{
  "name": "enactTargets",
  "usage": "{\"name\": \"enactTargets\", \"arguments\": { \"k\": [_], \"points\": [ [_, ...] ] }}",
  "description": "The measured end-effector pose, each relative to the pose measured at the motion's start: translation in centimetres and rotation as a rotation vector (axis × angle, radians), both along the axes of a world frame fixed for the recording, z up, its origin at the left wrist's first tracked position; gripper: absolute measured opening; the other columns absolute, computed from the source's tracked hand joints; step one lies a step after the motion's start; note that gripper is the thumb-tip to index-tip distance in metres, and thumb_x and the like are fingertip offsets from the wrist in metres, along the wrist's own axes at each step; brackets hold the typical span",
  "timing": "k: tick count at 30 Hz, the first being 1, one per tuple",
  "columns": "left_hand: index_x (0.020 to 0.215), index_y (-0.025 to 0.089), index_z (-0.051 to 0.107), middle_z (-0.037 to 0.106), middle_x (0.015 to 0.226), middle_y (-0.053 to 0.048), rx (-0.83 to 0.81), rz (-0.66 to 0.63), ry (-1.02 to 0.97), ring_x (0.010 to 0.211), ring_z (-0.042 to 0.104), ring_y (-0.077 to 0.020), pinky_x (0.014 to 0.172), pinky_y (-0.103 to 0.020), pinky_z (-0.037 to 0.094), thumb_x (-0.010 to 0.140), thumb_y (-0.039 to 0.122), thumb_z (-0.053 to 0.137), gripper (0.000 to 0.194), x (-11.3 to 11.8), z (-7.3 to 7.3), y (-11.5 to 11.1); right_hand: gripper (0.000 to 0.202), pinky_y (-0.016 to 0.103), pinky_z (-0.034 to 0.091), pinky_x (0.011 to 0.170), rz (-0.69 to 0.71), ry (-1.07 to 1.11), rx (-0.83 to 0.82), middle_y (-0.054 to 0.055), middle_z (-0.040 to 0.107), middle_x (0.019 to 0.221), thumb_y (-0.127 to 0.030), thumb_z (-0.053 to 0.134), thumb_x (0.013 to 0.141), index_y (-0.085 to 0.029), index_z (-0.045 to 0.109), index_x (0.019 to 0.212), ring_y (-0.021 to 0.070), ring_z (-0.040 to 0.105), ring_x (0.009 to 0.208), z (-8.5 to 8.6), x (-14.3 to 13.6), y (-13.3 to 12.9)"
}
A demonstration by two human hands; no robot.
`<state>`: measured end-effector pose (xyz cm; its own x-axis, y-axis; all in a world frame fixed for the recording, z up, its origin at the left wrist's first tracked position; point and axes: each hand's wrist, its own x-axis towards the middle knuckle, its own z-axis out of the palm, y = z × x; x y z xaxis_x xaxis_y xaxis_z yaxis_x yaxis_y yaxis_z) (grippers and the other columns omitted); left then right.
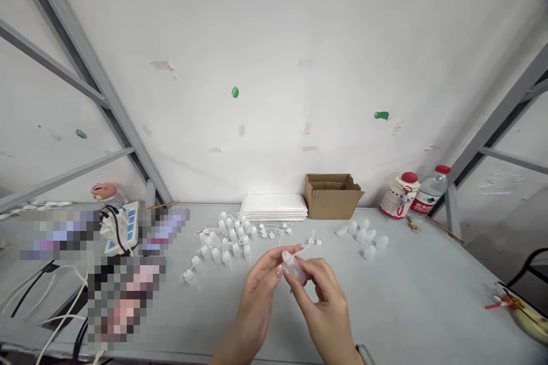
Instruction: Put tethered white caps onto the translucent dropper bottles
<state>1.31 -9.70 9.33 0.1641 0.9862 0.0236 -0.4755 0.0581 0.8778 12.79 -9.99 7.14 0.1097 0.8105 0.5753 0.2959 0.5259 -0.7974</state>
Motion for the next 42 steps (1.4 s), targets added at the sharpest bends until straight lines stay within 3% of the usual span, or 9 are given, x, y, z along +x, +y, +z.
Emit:
{"name": "enactTargets", "arguments": {
  "k": [9, 15, 19, 26, 33, 36, 39, 42],
  "points": [
    [0.096, 0.018, 0.065, 0.061, 0.114, -0.01, -0.002, -0.03, -0.079, 0.115, 0.046, -0.0293, 0.097, -0.04, 0.035, 0.079, 0.026, 0.054, 0.022, 1.1, 2.9, -0.6, 0.026, 0.026, 0.048, 0.05, -0.119, -0.109, 0.279, 0.002, 0.052, 0.073, -0.008, 0.054, 0.08, -0.023, 0.056, 0.102, 0.0143, 0.053, 0.061, 2.7, -0.2, -0.6],
    [0.089, 0.019, 0.067, 0.064, 0.107, -0.007, 0.021, -0.019, -0.088, 0.114, 0.047, -0.0282, 0.095, -0.036, 0.038, 0.076, 0.026, 0.056, 0.018, 1.3, 4.6, -0.8, 0.032, 0.026, 0.045, 0.047, -0.16, -0.116, 0.353, 0.003, 0.053, 0.074, -0.005, 0.056, 0.078, -0.023, 0.056, 0.104, 0.0155, 0.054, 0.063, 3.9, -0.3, -0.7],
    [0.084, 0.017, 0.068, 0.065, 0.104, -0.009, 0.01, -0.018, -0.123, 0.113, 0.048, -0.0294, 0.09, -0.037, 0.041, 0.073, 0.025, 0.057, 0.017, 1.6, 5.3, -1.1, 0.035, 0.026, 0.045, 0.046, -0.109, -0.078, 0.342, 0.003, 0.054, 0.075, -0.003, 0.056, 0.077, -0.023, 0.056, 0.106, 0.0152, 0.053, 0.063, 3.9, -0.3, -1.0],
    [0.09, 0.017, 0.071, 0.066, 0.107, -0.01, 0.047, -0.009, -0.071, 0.113, 0.05, -0.0297, 0.091, -0.04, 0.04, 0.075, 0.023, 0.055, 0.023, 1.5, 5.8, -1.7, 0.019, 0.026, 0.045, 0.047, 0.103, 0.137, 0.029, 0.001, 0.051, 0.065, -0.014, 0.062, 0.077, -0.022, 0.065, 0.095, 0.0142, 0.051, 0.057, 3.7, 0.0, -1.6],
    [0.1, 0.017, 0.069, 0.063, 0.115, -0.009, 0.143, -0.085, 0.044, 0.114, 0.048, -0.0286, 0.093, -0.039, 0.04, 0.08, 0.024, 0.046, 0.031, 0.4, 4.8, -1.2, 0.009, 0.024, 0.046, 0.043, 0.297, 0.527, -0.314, 0.0, 0.051, 0.064, -0.028, 0.071, 0.07, -0.02, 0.07, 0.075, 0.0112, 0.051, 0.05, 5.0, 0.1, -2.2],
    [0.105, 0.019, 0.066, 0.061, 0.119, -0.009, 0.166, -0.137, 0.095, 0.116, 0.047, -0.029, 0.095, -0.04, 0.039, 0.081, 0.028, 0.046, 0.033, -0.1, 4.7, -0.9, 0.012, 0.024, 0.047, 0.044, 0.347, 0.592, -0.415, -0.001, 0.052, 0.065, -0.03, 0.073, 0.067, -0.019, 0.069, 0.072, 0.0101, 0.05, 0.05, 5.2, 0.1, -2.3],
    [0.096, 0.02, 0.069, 0.063, 0.115, -0.008, 0.171, -0.095, 0.151, 0.115, 0.049, -0.0285, 0.097, -0.04, 0.038, 0.081, 0.032, 0.05, 0.027, -0.3, 4.4, -0.5, 0.013, 0.023, 0.047, 0.046, 0.372, 0.556, -0.432, 0.0, 0.052, 0.067, -0.029, 0.073, 0.067, -0.019, 0.068, 0.073, 0.0121, 0.053, 0.057, 4.4, 0.2, -2.0],
    [0.084, 0.02, 0.071, 0.066, 0.109, -0.009, 0.124, -0.052, 0.194, 0.114, 0.05, -0.0278, 0.093, -0.038, 0.042, 0.08, 0.033, 0.054, 0.022, -0.5, 2.6, -0.1, 0.016, 0.024, 0.047, 0.048, 0.464, 0.469, -0.481, 0.0, 0.053, 0.069, -0.03, 0.072, 0.068, -0.019, 0.069, 0.079, 0.0117, 0.054, 0.055, 2.4, 0.4, -1.2]
  ]
}}
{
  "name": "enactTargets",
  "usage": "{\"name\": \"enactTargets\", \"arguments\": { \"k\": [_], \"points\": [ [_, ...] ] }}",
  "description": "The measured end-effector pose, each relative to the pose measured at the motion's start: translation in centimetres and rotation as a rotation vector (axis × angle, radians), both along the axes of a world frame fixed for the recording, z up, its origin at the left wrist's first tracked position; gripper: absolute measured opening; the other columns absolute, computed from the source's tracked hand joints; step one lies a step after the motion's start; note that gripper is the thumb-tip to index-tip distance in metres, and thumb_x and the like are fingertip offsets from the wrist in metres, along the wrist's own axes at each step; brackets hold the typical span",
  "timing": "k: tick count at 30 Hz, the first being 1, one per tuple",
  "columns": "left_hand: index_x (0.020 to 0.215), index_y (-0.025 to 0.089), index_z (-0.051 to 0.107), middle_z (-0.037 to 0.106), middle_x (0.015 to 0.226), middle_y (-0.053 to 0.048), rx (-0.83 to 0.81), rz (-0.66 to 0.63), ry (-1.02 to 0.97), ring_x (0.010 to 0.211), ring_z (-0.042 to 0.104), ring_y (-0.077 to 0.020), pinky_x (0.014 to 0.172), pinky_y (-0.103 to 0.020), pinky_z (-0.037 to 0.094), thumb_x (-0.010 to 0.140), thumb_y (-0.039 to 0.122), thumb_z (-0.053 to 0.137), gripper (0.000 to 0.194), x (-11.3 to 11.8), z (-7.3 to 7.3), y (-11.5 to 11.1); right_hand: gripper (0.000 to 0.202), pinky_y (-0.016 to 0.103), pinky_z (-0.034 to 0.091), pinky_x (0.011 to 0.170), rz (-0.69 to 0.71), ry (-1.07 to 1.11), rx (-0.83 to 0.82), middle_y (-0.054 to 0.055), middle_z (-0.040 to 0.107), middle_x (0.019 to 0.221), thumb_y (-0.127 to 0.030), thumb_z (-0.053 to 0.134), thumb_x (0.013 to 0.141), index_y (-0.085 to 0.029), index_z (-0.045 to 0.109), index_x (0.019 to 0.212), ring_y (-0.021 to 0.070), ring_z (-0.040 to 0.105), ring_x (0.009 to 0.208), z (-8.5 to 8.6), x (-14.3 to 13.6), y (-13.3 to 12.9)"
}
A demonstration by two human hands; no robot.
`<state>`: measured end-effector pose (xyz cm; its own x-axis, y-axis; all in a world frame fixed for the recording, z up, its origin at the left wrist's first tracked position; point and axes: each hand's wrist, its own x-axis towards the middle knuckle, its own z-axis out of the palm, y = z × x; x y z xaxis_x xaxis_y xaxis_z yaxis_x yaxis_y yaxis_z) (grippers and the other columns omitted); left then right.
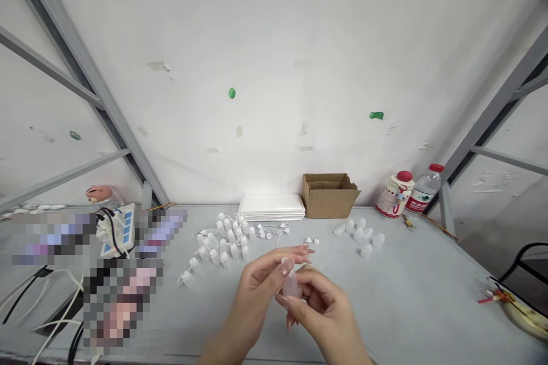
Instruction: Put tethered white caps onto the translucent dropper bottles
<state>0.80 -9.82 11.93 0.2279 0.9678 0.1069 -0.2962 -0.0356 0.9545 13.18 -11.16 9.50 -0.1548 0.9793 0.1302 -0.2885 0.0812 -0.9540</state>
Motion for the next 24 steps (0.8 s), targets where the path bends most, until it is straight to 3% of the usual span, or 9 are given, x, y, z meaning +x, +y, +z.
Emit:
{"name": "enactTargets", "arguments": {
  "k": [2, 4, 8, 11, 12, 14, 16, 20, 24],
  "points": [
    [0.099, 0.022, 0.068, 0.064, 0.115, -0.009, -0.086, -0.002, -0.005, 0.114, 0.05, -0.0281, 0.088, -0.038, 0.046, 0.076, 0.038, 0.059, 0.029, -0.1, -2.3, 0.2, 0.017, 0.026, 0.048, 0.051, 0.027, -0.061, 0.001, 0.0, 0.055, 0.071, -0.031, 0.069, 0.07, -0.019, 0.069, 0.082, 0.0112, 0.054, 0.053, -1.9, 0.1, 0.6],
    [0.105, 0.022, 0.065, 0.064, 0.114, -0.009, -0.154, 0.001, 0.017, 0.108, 0.055, -0.0287, 0.088, -0.039, 0.046, 0.066, 0.04, 0.07, 0.043, 0.0, -5.1, 0.5, 0.014, 0.028, 0.049, 0.062, -0.071, -0.163, 0.06, 0.002, 0.059, 0.073, -0.029, 0.066, 0.073, -0.02, 0.069, 0.083, 0.0154, 0.058, 0.065, -3.8, 0.0, 1.1],
    [0.09, 0.016, 0.07, 0.068, 0.104, -0.013, -0.271, 0.131, 0.035, 0.098, 0.06, -0.0308, 0.085, -0.042, 0.048, 0.057, 0.049, 0.072, 0.047, 0.2, -9.1, 1.0, 0.024, 0.029, 0.05, 0.072, 0.002, -0.359, 0.114, 0.006, 0.065, 0.093, -0.019, 0.064, 0.072, -0.023, 0.068, 0.095, 0.0182, 0.06, 0.079, -6.8, -0.1, 1.8],
    [0.083, 0.015, 0.07, 0.072, 0.09, -0.011, -0.296, 0.25, 0.029, 0.092, 0.063, -0.0266, 0.086, -0.037, 0.047, 0.06, 0.048, 0.071, 0.041, -0.1, -9.5, 1.3, 0.035, 0.029, 0.051, 0.075, 0.134, -0.43, 0.126, 0.006, 0.062, 0.107, -0.019, 0.061, 0.072, -0.025, 0.064, 0.107, 0.0172, 0.063, 0.08, -8.1, 1.4, 3.6],
    [0.081, 0.015, 0.069, 0.072, 0.086, -0.01, -0.303, 0.291, 0.025, 0.088, 0.064, -0.0246, 0.084, -0.034, 0.048, 0.06, 0.048, 0.071, 0.039, -0.2, -9.4, 1.4, 0.03, 0.03, 0.05, 0.075, 0.07, -0.511, 0.129, 0.006, 0.065, 0.099, -0.02, 0.057, 0.075, -0.023, 0.065, 0.103, 0.0174, 0.063, 0.078, -8.5, 2.3, 4.7],
    [0.081, 0.014, 0.068, 0.07, 0.078, -0.007, -0.339, 0.342, 0.022, 0.073, 0.065, -0.02, 0.07, -0.029, 0.051, 0.059, 0.049, 0.071, 0.042, -0.6, -9.0, 1.4, 0.025, 0.03, 0.05, 0.073, -0.256, -0.797, 0.097, 0.005, 0.066, 0.086, -0.024, 0.054, 0.076, -0.02, 0.067, 0.097, 0.018, 0.062, 0.074, -9.4, 4.5, 7.2],
    [0.085, 0.014, 0.067, 0.064, 0.068, -0.002, -0.378, 0.342, 0.034, 0.053, 0.059, -0.0135, 0.047, -0.023, 0.046, 0.058, 0.053, 0.07, 0.048, -0.9, -8.8, 1.4, 0.029, 0.037, 0.047, 0.076, -0.416, -0.887, 0.04, 0.013, 0.062, 0.092, -0.023, 0.05, 0.077, -0.012, 0.064, 0.1, 0.022, 0.06, 0.076, -10.4, 6.5, 9.9],
    [0.098, 0.015, 0.064, 0.047, 0.057, 0.006, -0.416, 0.309, 0.027, 0.038, 0.04, -0.0044, 0.033, -0.017, 0.024, 0.061, 0.057, 0.065, 0.056, -0.7, -9.2, 1.0, 0.025, 0.04, 0.041, 0.081, -0.504, -0.985, 0.03, 0.015, 0.06, 0.093, -0.02, 0.058, 0.07, -0.012, 0.065, 0.092, 0.0271, 0.056, 0.085, -12.2, 8.3, 12.8],
    [0.106, 0.015, 0.061, 0.046, 0.059, 0.006, -0.448, 0.286, -0.042, 0.042, 0.041, -0.0041, 0.038, -0.017, 0.023, 0.061, 0.058, 0.065, 0.063, -0.3, -9.7, 0.7, 0.01, 0.036, 0.039, 0.081, -0.489, -1.003, 0.085, 0.01, 0.062, 0.085, -0.019, 0.057, 0.071, -0.017, 0.066, 0.076, 0.0255, 0.056, 0.086, -12.9, 8.0, 13.0]
  ]
}}
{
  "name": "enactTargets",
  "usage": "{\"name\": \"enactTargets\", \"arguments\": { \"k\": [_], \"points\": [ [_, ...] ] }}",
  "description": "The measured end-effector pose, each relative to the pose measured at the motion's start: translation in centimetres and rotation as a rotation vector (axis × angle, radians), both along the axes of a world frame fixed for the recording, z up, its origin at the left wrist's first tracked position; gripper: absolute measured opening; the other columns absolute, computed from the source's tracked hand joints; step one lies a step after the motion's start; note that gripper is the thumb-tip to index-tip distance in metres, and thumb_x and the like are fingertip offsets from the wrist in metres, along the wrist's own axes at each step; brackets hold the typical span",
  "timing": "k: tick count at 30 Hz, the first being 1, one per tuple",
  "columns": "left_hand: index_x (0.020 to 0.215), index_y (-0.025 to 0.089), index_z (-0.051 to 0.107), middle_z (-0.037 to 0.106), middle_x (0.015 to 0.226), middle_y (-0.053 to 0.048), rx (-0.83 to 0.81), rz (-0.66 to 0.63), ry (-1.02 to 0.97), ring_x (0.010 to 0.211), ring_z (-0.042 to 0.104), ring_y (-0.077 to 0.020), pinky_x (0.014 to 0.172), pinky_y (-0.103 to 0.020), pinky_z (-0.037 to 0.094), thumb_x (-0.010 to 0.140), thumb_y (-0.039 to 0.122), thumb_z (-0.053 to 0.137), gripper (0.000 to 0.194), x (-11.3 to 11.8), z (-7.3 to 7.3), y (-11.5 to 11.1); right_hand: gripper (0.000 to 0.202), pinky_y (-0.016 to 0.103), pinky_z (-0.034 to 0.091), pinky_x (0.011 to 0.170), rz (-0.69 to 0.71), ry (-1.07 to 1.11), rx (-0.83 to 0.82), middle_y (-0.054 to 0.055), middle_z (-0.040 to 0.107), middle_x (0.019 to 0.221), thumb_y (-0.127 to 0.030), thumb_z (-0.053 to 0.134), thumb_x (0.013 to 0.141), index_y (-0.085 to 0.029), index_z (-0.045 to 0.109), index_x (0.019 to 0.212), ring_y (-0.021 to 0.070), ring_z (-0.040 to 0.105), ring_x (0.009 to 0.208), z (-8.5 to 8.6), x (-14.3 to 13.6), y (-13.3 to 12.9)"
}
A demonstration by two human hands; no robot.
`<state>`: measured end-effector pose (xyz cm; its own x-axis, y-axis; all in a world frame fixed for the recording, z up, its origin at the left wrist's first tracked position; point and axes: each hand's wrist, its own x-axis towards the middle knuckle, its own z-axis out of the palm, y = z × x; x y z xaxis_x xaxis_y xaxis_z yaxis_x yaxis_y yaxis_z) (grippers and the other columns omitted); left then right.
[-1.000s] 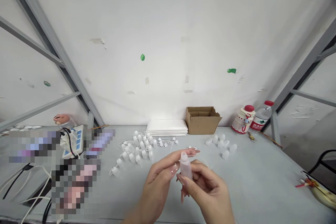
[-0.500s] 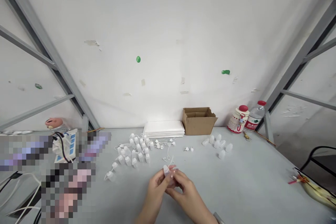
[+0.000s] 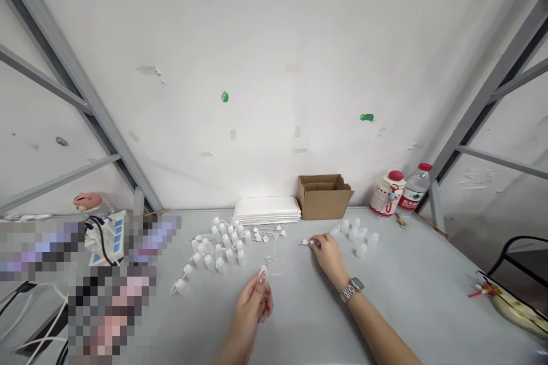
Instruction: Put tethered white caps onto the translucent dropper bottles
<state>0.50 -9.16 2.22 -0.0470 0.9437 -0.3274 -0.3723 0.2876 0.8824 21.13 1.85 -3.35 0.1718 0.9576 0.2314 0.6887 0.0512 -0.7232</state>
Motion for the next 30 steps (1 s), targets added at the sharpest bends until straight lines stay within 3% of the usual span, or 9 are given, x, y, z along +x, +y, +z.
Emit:
{"name": "enactTargets", "arguments": {
  "k": [6, 11, 13, 16, 21, 27, 30],
  "points": [
    [0.119, 0.016, 0.054, 0.06, 0.075, -0.003, 0.078, -0.061, -0.009, 0.056, 0.052, -0.0089, 0.048, -0.021, 0.033, 0.062, 0.051, 0.069, 0.068, -0.1, 0.9, -0.2, 0.02, 0.039, 0.042, 0.075, 0.028, 0.09, 0.042, 0.012, 0.063, 0.078, -0.032, 0.052, 0.078, -0.016, 0.061, 0.07, 0.0258, 0.058, 0.077, 1.5, -0.1, -0.7],
    [0.094, 0.016, 0.067, 0.068, 0.079, -0.008, 0.263, -0.057, 0.133, 0.064, 0.058, -0.0152, 0.057, -0.026, 0.043, 0.067, 0.046, 0.067, 0.04, -0.1, 2.7, 0.1, 0.03, 0.031, 0.048, 0.064, 0.173, 0.27, 0.042, 0.006, 0.066, 0.072, -0.045, 0.05, 0.082, -0.016, 0.061, 0.08, 0.0194, 0.061, 0.067, 6.5, -1.9, -4.0],
    [0.089, 0.016, 0.068, 0.069, 0.078, -0.007, 0.285, -0.049, 0.172, 0.061, 0.058, -0.0149, 0.058, -0.027, 0.045, 0.068, 0.046, 0.065, 0.036, 0.1, 3.4, 0.1, 0.026, 0.03, 0.049, 0.065, 0.308, 0.498, 0.058, 0.005, 0.066, 0.077, -0.042, 0.056, 0.079, -0.017, 0.061, 0.081, 0.0175, 0.061, 0.068, 8.8, -3.2, -5.9],
    [0.092, 0.015, 0.068, 0.067, 0.072, -0.005, 0.32, -0.059, 0.202, 0.058, 0.056, -0.0147, 0.056, -0.027, 0.046, 0.069, 0.046, 0.064, 0.039, 0.4, 4.4, -0.2, 0.016, 0.03, 0.048, 0.071, 0.427, 0.571, 0.143, 0.003, 0.064, 0.078, -0.035, 0.061, 0.078, -0.019, 0.064, 0.08, 0.017, 0.06, 0.075, 11.0, -4.8, -8.1],
    [0.091, 0.014, 0.068, 0.064, 0.068, -0.004, 0.324, -0.12, 0.186, 0.055, 0.055, -0.0139, 0.052, -0.027, 0.046, 0.069, 0.046, 0.063, 0.04, 0.3, 5.6, -0.6, 0.011, 0.032, 0.048, 0.068, 0.55, 0.566, 0.203, 0.004, 0.065, 0.076, -0.03, 0.064, 0.077, -0.021, 0.068, 0.081, 0.0171, 0.059, 0.073, 11.7, -4.9, -8.7],
    [0.066, 0.011, 0.064, 0.055, 0.056, -0.001, 0.188, -0.413, -0.017, 0.04, 0.048, -0.0076, 0.039, -0.021, 0.038, 0.074, 0.046, 0.059, 0.036, -0.5, 6.6, -0.8, 0.009, 0.031, 0.05, 0.061, 0.796, 0.638, 0.099, 0.003, 0.066, 0.073, -0.026, 0.073, 0.068, -0.024, 0.073, 0.078, 0.0167, 0.061, 0.068, 13.1, -3.3, -7.9],
    [0.061, 0.011, 0.061, 0.05, 0.051, 0.0, 0.165, -0.474, -0.059, 0.036, 0.043, -0.0057, 0.036, -0.019, 0.033, 0.076, 0.048, 0.056, 0.04, -0.4, 7.0, -0.7, 0.009, 0.03, 0.05, 0.059, 0.869, 0.656, 0.031, 0.002, 0.064, 0.073, -0.028, 0.073, 0.068, -0.025, 0.073, 0.077, 0.0157, 0.06, 0.066, 14.2, -3.1, -7.6]
  ]
}}
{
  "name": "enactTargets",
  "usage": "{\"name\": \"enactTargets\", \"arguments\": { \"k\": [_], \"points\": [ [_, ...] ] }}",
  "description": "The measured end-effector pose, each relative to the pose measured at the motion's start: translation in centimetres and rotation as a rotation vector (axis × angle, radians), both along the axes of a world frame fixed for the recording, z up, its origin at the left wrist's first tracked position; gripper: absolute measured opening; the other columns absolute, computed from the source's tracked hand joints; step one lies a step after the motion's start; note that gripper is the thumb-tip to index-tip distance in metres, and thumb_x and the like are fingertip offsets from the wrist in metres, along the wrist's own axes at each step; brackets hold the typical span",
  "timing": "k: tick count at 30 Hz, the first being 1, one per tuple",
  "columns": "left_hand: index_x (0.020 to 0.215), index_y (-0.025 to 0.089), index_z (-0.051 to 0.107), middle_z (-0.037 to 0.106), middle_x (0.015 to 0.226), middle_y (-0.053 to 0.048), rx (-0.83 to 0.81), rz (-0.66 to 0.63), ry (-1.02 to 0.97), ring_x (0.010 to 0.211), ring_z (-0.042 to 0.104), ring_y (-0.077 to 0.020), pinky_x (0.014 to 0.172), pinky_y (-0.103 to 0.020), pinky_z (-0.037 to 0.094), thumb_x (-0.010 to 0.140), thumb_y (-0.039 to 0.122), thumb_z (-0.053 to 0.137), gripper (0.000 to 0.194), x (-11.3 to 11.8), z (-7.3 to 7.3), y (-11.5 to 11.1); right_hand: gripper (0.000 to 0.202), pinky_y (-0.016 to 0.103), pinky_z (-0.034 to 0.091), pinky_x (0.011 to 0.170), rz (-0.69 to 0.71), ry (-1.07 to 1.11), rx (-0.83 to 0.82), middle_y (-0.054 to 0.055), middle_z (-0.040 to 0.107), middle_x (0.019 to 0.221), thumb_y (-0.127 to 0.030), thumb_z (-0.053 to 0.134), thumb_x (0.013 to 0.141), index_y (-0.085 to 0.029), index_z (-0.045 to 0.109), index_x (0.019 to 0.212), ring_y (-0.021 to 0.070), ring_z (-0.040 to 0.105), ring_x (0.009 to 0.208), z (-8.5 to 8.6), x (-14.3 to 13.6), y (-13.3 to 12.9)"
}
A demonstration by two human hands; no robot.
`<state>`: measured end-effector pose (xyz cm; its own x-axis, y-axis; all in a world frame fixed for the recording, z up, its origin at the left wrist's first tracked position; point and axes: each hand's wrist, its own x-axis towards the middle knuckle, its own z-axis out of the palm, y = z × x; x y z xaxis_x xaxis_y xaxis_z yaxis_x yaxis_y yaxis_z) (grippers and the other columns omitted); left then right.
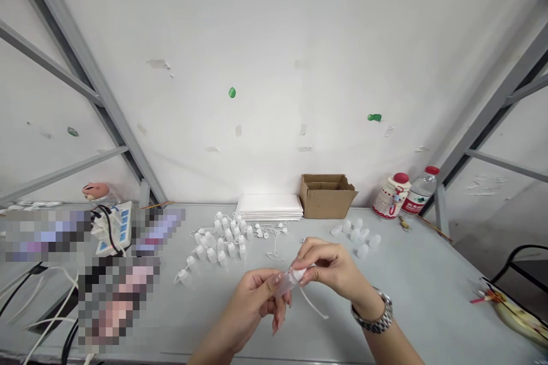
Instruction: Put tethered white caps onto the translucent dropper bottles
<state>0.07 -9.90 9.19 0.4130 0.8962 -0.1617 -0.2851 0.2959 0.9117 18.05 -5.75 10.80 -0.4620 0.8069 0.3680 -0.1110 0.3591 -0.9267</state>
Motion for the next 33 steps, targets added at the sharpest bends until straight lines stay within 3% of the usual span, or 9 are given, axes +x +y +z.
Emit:
{"name": "enactTargets", "arguments": {
  "k": [4, 8, 13, 19, 21, 23, 26, 29, 33],
  "points": [
    [0.066, 0.012, 0.063, 0.053, 0.052, 0.0, 0.067, 0.118, 0.074, 0.039, 0.046, -0.0076, 0.04, -0.021, 0.038, 0.074, 0.046, 0.06, 0.034, 0.5, 0.1, 0.2, 0.009, 0.029, 0.048, 0.062, -0.159, -0.107, 0.118, 0.002, 0.059, 0.073, -0.03, 0.068, 0.073, -0.021, 0.069, 0.074, 0.0155, 0.057, 0.069, 0.2, -0.7, 0.0],
    [0.087, 0.014, 0.068, 0.058, 0.052, 0.001, 0.164, 0.289, 0.18, 0.046, 0.052, -0.0116, 0.05, -0.025, 0.046, 0.068, 0.041, 0.066, 0.033, 0.8, 0.1, 0.0, 0.012, 0.028, 0.045, 0.06, -0.376, -0.232, 0.234, 0.0, 0.054, 0.069, -0.03, 0.062, 0.079, -0.02, 0.061, 0.072, 0.0143, 0.051, 0.065, -0.3, -1.3, -0.7],
    [0.097, 0.016, 0.068, 0.059, 0.053, 0.002, 0.222, 0.329, 0.237, 0.049, 0.055, -0.0123, 0.054, -0.026, 0.049, 0.071, 0.035, 0.063, 0.032, 0.5, 0.4, -0.4, 0.016, 0.031, 0.046, 0.068, -0.24, -0.26, 0.319, 0.003, 0.059, 0.081, -0.026, 0.058, 0.083, -0.023, 0.06, 0.099, 0.0168, 0.055, 0.075, 0.3, -0.6, -1.3],
    [0.097, 0.023, 0.069, 0.064, 0.074, -0.002, 0.431, 0.395, 0.342, 0.052, 0.058, -0.0115, 0.054, -0.025, 0.053, 0.072, 0.03, 0.063, 0.027, 0.3, 0.0, -0.7, 0.019, 0.028, 0.04, 0.056, -0.408, -0.434, 0.445, 0.001, 0.051, 0.062, -0.028, 0.053, 0.085, -0.02, 0.056, 0.068, 0.0147, 0.047, 0.06, 0.5, -0.9, -1.4],
    [0.099, 0.025, 0.069, 0.064, 0.077, -0.002, 0.478, 0.413, 0.363, 0.053, 0.059, -0.0115, 0.054, -0.025, 0.053, 0.074, 0.029, 0.062, 0.026, 0.2, -0.1, -0.7, 0.019, 0.029, 0.04, 0.057, -0.446, -0.469, 0.48, 0.001, 0.051, 0.062, -0.03, 0.055, 0.084, -0.02, 0.056, 0.067, 0.0155, 0.046, 0.06, 0.5, -0.9, -1.5],
    [0.1, 0.026, 0.068, 0.065, 0.077, -0.002, 0.505, 0.421, 0.375, 0.054, 0.059, -0.0114, 0.055, -0.024, 0.053, 0.075, 0.029, 0.061, 0.026, 0.0, -0.1, -0.7, 0.009, 0.031, 0.042, 0.062, -0.409, -0.446, 0.457, 0.002, 0.055, 0.069, -0.03, 0.058, 0.082, -0.021, 0.06, 0.083, 0.0172, 0.05, 0.066, 0.7, -0.6, -1.6],
    [0.102, 0.026, 0.068, 0.065, 0.077, -0.002, 0.535, 0.41, 0.392, 0.055, 0.059, -0.0116, 0.054, -0.024, 0.053, 0.076, 0.028, 0.06, 0.027, -0.3, 0.2, -0.8, 0.022, 0.032, 0.045, 0.071, -0.257, -0.363, 0.394, 0.004, 0.06, 0.086, -0.027, 0.056, 0.084, -0.025, 0.056, 0.106, 0.0187, 0.055, 0.08, 1.1, -0.1, -1.8],
    [0.102, 0.027, 0.067, 0.066, 0.078, -0.002, 0.581, 0.402, 0.425, 0.054, 0.059, -0.0118, 0.055, -0.024, 0.053, 0.076, 0.027, 0.061, 0.027, -0.2, 0.3, -1.0, 0.011, 0.031, 0.044, 0.068, -0.22, -0.357, 0.392, 0.004, 0.059, 0.081, -0.025, 0.049, 0.088, -0.023, 0.058, 0.094, 0.018, 0.054, 0.077, 1.3, -0.1, -1.9],
    [0.102, 0.03, 0.068, 0.068, 0.086, -0.003, 0.678, 0.486, 0.529, 0.063, 0.062, -0.0142, 0.054, -0.02, 0.051, 0.074, 0.023, 0.063, 0.029, 0.1, 0.4, -1.1, 0.024, 0.031, 0.039, 0.062, -0.379, -0.534, 0.456, 0.001, 0.051, 0.065, -0.027, 0.041, 0.091, -0.021, 0.052, 0.071, 0.0161, 0.046, 0.062, 1.0, -1.0, -2.0]
  ]
}}
